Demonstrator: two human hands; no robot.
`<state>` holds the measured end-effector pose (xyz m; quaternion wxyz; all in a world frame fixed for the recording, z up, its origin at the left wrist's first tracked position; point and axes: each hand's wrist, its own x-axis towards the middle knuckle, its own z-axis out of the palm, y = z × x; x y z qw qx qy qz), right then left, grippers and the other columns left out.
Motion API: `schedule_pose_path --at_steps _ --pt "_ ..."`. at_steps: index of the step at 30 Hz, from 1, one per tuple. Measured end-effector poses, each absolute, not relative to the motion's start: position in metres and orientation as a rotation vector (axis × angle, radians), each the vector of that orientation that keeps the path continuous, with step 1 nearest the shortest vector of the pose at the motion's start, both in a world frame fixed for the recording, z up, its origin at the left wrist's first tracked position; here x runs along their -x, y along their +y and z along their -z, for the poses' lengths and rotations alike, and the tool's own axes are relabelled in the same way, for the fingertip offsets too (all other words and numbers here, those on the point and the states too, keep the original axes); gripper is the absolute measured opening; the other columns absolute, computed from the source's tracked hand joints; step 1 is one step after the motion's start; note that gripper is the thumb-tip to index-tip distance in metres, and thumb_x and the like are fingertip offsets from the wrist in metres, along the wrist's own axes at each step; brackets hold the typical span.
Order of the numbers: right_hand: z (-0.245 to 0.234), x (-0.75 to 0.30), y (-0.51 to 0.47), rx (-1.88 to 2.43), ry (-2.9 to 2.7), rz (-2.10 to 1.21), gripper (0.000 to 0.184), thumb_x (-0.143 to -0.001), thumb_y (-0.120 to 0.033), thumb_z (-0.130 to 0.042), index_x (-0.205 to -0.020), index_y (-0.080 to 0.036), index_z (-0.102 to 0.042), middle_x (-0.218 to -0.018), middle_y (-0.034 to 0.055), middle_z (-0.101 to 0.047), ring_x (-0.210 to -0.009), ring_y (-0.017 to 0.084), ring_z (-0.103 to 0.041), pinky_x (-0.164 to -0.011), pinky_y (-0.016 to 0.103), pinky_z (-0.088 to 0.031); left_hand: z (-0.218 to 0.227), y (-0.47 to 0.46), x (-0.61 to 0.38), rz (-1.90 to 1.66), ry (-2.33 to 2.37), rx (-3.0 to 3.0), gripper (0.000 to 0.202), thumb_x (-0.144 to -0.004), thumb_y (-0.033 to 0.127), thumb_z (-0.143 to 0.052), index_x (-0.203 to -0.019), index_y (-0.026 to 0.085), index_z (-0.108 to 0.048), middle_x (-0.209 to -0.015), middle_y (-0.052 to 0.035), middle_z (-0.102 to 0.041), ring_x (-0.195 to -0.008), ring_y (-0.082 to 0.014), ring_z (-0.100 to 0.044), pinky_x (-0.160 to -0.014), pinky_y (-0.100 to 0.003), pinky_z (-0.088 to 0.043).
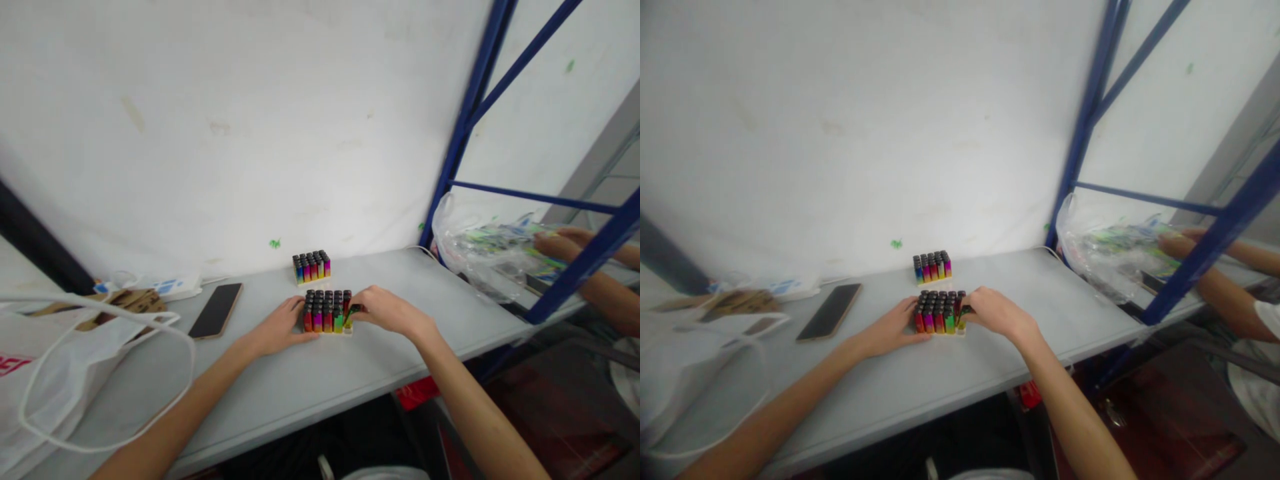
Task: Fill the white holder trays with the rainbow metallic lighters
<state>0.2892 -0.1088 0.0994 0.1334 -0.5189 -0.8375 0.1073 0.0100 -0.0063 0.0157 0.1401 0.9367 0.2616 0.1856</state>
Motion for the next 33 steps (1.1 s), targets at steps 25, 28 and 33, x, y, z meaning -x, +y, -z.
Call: schedule_pose_path --at_steps 25,28,33 --pt "-0.092 -0.27 -0.104 1.897 -2.332 -0.175 0.011 -0.088 -0.023 -0.071 -0.085 -0.016 -0.078 -0.079 0.0118 -0.076 -0.073 0.023 -0.072 -0.062 0.027 -0.045 -0.019 -0.007 -0.011 -0.485 0.764 -2.701 0.07 -0.087 0.061 -0.073 -0.14 0.019 -0.055 -0.144 -0.0162 -0.054 -0.135 -0.0346 -0.053 -0.12 -0.049 -0.041" --pt "-0.094 -0.264 -0.104 2.004 -2.286 -0.209 0.013 -0.088 -0.022 -0.069 -0.083 -0.015 -0.078 -0.078 0.0116 -0.077 -0.072 0.021 -0.073 -0.062 0.025 -0.047 -0.018 -0.007 -0.011 -0.481 0.775 -2.684 0.072 -0.086 0.06 -0.075 -0.142 0.02 -0.054 -0.146 -0.0159 -0.054 -0.136 -0.0351 -0.052 -0.121 -0.05 -0.04" --pt "-0.091 -0.255 -0.105 2.205 -2.196 -0.114 0.016 -0.088 -0.027 -0.072 -0.089 -0.012 -0.079 -0.072 0.0144 -0.076 -0.078 0.028 -0.077 -0.067 0.029 -0.053 -0.018 -0.007 -0.01 -0.485 0.761 -2.672 0.072 -0.086 0.061 -0.074 -0.141 0.018 -0.056 -0.145 -0.017 -0.055 -0.136 -0.0358 -0.052 -0.119 -0.051 -0.041"
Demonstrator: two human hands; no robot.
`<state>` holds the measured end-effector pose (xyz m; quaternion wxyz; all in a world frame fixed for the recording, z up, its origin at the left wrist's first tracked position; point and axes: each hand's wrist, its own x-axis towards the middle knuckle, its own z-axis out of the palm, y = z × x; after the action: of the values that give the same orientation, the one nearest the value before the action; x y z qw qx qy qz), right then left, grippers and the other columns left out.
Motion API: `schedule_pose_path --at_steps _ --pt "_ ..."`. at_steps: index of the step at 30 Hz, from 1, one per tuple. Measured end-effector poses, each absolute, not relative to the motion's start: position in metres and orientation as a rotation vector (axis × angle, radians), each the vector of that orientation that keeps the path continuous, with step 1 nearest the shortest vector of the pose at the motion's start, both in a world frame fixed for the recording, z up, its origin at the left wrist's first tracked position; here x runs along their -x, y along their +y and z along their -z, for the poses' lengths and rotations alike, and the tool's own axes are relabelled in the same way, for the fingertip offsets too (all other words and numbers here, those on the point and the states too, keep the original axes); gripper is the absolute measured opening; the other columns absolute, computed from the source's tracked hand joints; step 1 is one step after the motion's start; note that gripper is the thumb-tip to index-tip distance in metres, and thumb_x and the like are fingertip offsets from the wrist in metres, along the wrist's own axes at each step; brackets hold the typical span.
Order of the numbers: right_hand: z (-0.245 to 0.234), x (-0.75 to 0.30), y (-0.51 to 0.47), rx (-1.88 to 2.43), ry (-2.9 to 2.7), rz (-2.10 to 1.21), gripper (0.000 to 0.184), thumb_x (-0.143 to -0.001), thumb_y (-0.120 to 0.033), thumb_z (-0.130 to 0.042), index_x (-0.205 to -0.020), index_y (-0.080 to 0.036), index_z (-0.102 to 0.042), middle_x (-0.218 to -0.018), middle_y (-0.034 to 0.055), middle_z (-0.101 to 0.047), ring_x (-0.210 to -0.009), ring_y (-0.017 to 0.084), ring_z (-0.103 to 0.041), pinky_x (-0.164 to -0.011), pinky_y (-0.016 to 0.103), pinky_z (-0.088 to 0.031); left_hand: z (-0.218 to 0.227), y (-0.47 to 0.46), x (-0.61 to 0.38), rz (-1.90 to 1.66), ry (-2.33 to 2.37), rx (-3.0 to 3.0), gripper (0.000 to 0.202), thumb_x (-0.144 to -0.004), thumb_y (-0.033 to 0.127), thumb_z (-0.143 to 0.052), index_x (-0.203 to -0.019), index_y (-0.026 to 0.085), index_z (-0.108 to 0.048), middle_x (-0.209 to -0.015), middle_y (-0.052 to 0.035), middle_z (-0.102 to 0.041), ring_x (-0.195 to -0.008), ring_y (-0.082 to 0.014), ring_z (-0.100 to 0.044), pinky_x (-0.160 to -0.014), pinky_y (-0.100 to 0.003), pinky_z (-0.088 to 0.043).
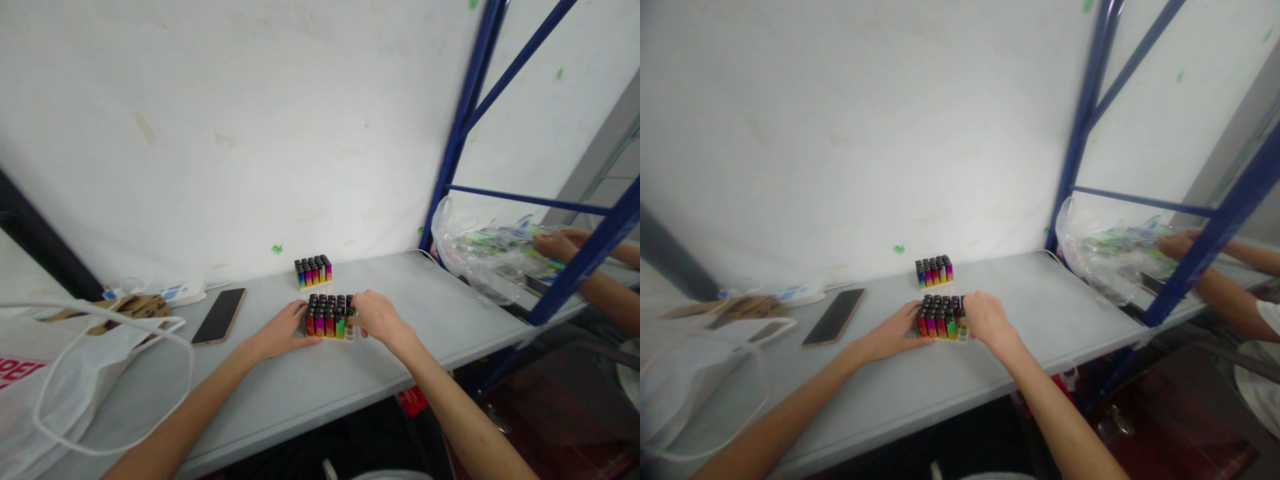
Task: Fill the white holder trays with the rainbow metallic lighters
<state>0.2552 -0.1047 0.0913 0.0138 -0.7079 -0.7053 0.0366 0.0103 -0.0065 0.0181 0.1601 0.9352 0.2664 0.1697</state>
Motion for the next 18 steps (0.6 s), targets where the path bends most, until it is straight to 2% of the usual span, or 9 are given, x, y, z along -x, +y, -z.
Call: schedule_pose_path --at_steps 4,7,10,13,15,18 --pt "-0.081 -0.26 -0.099 2.222 -2.237 -0.218 0.024 -0.086 -0.034 -0.075 -0.083 -0.011 -0.079 -0.072 0.0167 -0.077 -0.073 0.028 -0.076 -0.065 0.028 -0.053 -0.018 -0.008 -0.01 -0.525 0.763 -2.676 0.071 -0.086 0.063 -0.073 -0.14 0.02 -0.057 -0.144 -0.0159 -0.056 -0.135 -0.036 -0.053 -0.119 -0.05 -0.041" --pt "-0.079 -0.267 -0.096 2.165 -2.246 -0.364 0.03 -0.087 -0.038 -0.071 -0.07 -0.013 -0.077 -0.067 0.0139 -0.076 -0.065 0.023 -0.074 -0.058 0.025 -0.048 -0.018 -0.009 -0.009 -0.525 0.774 -2.676 0.072 -0.086 0.063 -0.073 -0.141 0.019 -0.056 -0.143 -0.0162 -0.056 -0.135 -0.0355 -0.053 -0.119 -0.05 -0.041" --pt "-0.082 -0.27 -0.094 2.121 -2.24 -0.468 0.033 -0.085 -0.034 -0.069 -0.058 -0.016 -0.071 -0.063 0.0105 -0.075 -0.058 0.019 -0.07 -0.052 0.024 -0.043 -0.017 -0.008 -0.009 -0.533 0.769 -2.659 0.071 -0.085 0.061 -0.075 -0.139 0.018 -0.057 -0.142 -0.0162 -0.054 -0.133 -0.0348 -0.055 -0.119 -0.049 -0.042" --pt "-0.079 -0.275 -0.09 2.082 -2.217 -0.553 0.036 -0.083 -0.035 -0.071 -0.052 -0.017 -0.065 -0.059 0.0077 -0.072 -0.052 0.017 -0.065 -0.05 0.024 -0.04 -0.015 -0.006 -0.009 -0.589 0.764 -2.626 0.072 -0.081 0.061 -0.079 -0.136 0.018 -0.059 -0.14 -0.0154 -0.054 -0.13 -0.0347 -0.056 -0.118 -0.05 -0.043" --pt "-0.07 -0.283 -0.084 2.013 -2.197 -0.605 0.035 -0.082 -0.039 -0.073 -0.055 -0.017 -0.067 -0.057 0.0059 -0.071 -0.051 0.016 -0.062 -0.051 0.024 -0.04 -0.013 -0.004 -0.01 -0.637 0.756 -2.603 0.074 -0.079 0.062 -0.081 -0.135 0.019 -0.06 -0.137 -0.0145 -0.056 -0.129 -0.0346 -0.056 -0.117 -0.05 -0.043" --pt "-0.049 -0.299 -0.071 1.786 -2.125 -0.805 0.034 -0.079 -0.05 -0.077 -0.075 -0.017 -0.074 -0.061 0.0042 -0.072 -0.05 0.015 -0.061 -0.051 0.024 -0.042 -0.008 -0.001 -0.011 -0.676 0.777 -2.577 0.07 -0.08 0.063 -0.079 -0.133 0.021 -0.061 -0.132 -0.0133 -0.058 -0.126 -0.0332 -0.057 -0.116 -0.05 -0.045"
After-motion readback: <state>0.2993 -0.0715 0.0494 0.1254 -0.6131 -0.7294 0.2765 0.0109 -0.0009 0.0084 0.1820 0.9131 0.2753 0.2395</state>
